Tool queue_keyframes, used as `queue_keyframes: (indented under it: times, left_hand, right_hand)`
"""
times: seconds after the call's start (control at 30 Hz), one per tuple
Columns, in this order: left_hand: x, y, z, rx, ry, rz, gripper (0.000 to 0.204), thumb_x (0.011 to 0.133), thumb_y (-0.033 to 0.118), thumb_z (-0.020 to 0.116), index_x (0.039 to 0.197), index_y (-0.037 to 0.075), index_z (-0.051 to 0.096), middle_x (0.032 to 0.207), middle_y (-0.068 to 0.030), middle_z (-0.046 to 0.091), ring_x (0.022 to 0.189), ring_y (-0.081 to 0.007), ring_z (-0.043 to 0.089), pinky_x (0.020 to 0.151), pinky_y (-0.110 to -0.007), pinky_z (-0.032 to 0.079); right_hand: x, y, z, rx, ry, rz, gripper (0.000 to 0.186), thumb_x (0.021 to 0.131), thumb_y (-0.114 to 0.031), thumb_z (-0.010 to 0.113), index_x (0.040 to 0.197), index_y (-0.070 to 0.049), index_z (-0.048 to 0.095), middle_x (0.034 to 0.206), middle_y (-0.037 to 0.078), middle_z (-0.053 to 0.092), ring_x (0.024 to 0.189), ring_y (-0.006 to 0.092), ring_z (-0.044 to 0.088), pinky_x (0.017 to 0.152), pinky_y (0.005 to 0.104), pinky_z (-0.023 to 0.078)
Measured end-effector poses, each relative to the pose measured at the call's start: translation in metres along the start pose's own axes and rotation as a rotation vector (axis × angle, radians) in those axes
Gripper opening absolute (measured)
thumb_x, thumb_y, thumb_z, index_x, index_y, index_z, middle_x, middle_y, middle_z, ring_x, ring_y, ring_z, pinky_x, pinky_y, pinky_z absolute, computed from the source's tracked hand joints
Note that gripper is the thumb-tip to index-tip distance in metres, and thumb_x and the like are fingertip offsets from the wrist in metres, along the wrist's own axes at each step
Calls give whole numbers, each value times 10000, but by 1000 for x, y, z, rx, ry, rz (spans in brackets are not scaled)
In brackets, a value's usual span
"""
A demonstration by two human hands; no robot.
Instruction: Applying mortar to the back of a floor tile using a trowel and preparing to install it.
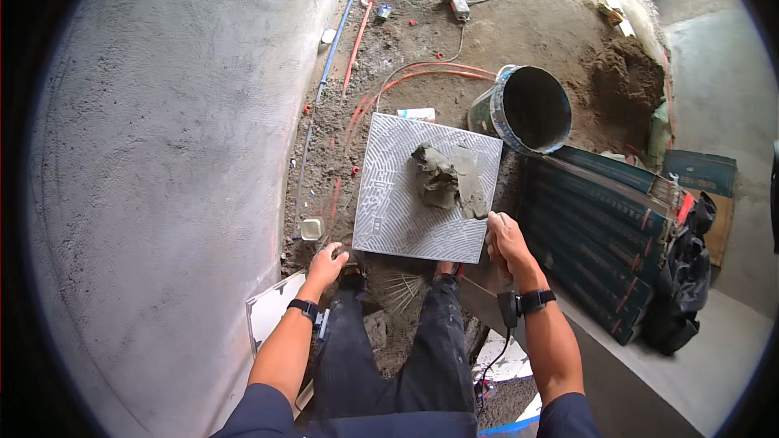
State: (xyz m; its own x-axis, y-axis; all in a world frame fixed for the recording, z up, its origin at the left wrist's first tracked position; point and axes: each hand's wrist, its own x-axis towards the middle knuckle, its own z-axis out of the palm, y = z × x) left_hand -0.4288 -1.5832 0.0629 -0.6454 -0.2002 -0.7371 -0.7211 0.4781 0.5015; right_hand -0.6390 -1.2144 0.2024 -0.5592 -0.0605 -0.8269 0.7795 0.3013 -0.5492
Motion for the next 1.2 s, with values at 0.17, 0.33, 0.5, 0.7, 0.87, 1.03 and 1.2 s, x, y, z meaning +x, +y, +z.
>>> queue_keyframes:
  times: [0.17,0.33,0.5,0.7,0.87,1.03,1.2]
  left_hand:
    - [49,1,53,-445,10,-123,687,869,382,606,1381,-27,401,1383,-234,469,1281,-295,457,1043,-366,349]
    - [49,8,74,-698,-25,-269,885,869,364,561,1521,44,54,1488,-252,318,1390,-330,300,1098,-366,264]
    - [66,-1,66,-551,-220,-205,889,853,382,543,1528,58,63,1544,-217,222,1431,-295,221,1132,-342,195]
    - [60,-7,56,-774,-294,-174,901,857,408,512,1516,11,42,1583,-168,121,1455,-250,156,1144,-321,156]
    - [72,-40,61,-875,-318,-206,886,878,418,481,1505,-17,32,1597,-133,49,1474,-217,47,1163,-309,72]
    - [76,-26,67,-888,-361,-196,865,893,419,459,1504,-22,33,1598,-133,22,1475,-211,0,1167,-321,33]
    - [68,-22,54,-947,-402,-186,872,917,497,409,1511,29,-27,1593,-148,-28,1475,-230,-26,1170,-348,-14]
  right_hand:
    - [32,78,45,-151,-99,-9,402,987,-388,416,772,-59,504,619,70,534,445,147,487,379,320,372]
    - [31,51,30,-1252,47,-332,351,936,-346,495,922,3,533,741,271,641,734,436,647,678,522,519]
    - [65,33,-31,-1197,247,-249,316,948,-316,495,875,-20,581,687,221,631,541,324,625,526,436,515]
    - [17,89,60,-28,-15,351,409,950,-450,474,797,-74,517,559,52,479,369,171,436,316,328,338]
    - [-2,99,95,-858,49,-102,380,944,-402,498,828,-40,520,698,170,626,575,325,607,532,447,483]
    - [10,78,25,-1204,427,-141,399,933,-399,521,938,-2,561,860,272,651,802,455,629,682,524,504]
    - [-1,117,99,25,45,296,385,960,-421,464,795,-78,524,622,51,530,448,145,482,375,321,363]
